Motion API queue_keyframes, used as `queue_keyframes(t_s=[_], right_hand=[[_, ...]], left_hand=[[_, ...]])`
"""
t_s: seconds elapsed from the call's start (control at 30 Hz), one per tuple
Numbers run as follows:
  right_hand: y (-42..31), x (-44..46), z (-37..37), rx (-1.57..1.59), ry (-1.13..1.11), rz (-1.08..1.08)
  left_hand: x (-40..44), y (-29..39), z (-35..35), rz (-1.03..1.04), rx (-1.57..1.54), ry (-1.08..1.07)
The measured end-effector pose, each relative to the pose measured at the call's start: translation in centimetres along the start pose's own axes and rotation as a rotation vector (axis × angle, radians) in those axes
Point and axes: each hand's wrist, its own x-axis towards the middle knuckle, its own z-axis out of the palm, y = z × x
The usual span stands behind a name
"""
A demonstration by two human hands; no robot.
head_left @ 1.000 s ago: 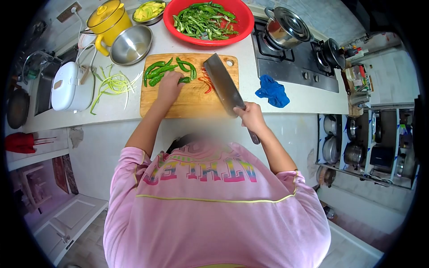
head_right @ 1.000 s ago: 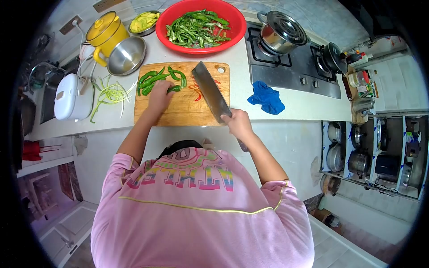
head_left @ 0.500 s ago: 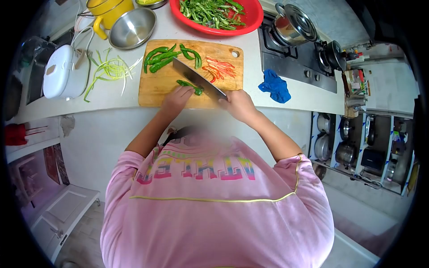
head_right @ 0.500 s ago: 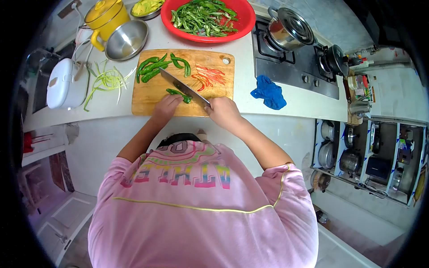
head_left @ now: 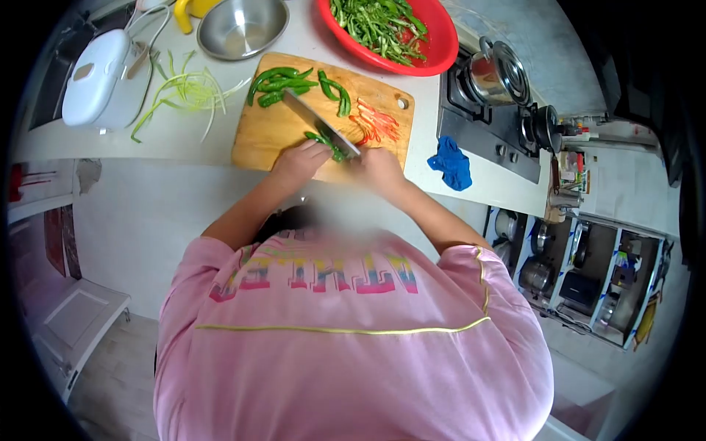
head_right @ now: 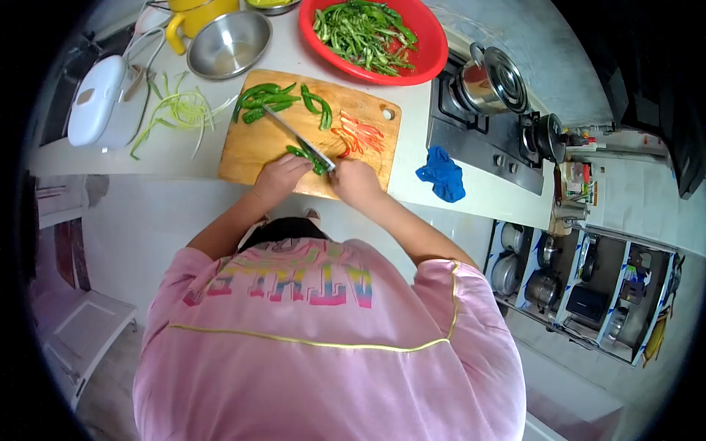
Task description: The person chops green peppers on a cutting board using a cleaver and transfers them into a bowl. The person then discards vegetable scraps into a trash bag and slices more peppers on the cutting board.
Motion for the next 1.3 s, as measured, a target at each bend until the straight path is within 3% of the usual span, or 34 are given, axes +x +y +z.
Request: queue_keyframes(t_s=[0.2,0.33,0.53,0.8,0.83,0.93,0.97,1.27,1.3], right_hand=[[0.4,-2.2,-2.5,0.033,0.121,0.011],[-0.6,-2.5,-4.4,-0.031,-0.124,0.131],[0.0,-1.4,-3.1,-0.091,-0.233,0.031],[0.5,-1.5,-0.4,0.083,0.101,0.046],[0.8,-1.7,-0.6,0.091,0.231,-0.023],[-0.3,-2.7,-3.4,0.084,0.110,0.049],[-0.7,-2.9,-4.4,0.001,-0.053,0.122],[0.2,-2.4,-3.5,-0.078,-0.185,0.051],[-0.3,-1.5,-3.9,-0.083,-0.290,0.086]], left_hand=[[-0.2,-0.3,0.0,-0.017,-0.022,-0.068],[-0.2,-0.3,0.3,-0.026,-0.022,-0.052],[-0.2,-0.3,0.4,-0.038,-0.023,-0.042],[-0.4,-0.8,0.7,0.007,-0.035,-0.045],[-0.4,-0.8,0.6,-0.004,-0.047,-0.069],[-0.4,-0.6,0.4,-0.030,-0.039,-0.079],[-0.4,-0.4,0.4,-0.034,-0.044,-0.081],[-0.3,-0.4,0.3,-0.052,-0.046,-0.067],[-0.2,-0.4,0.2,-0.050,-0.052,-0.063]])
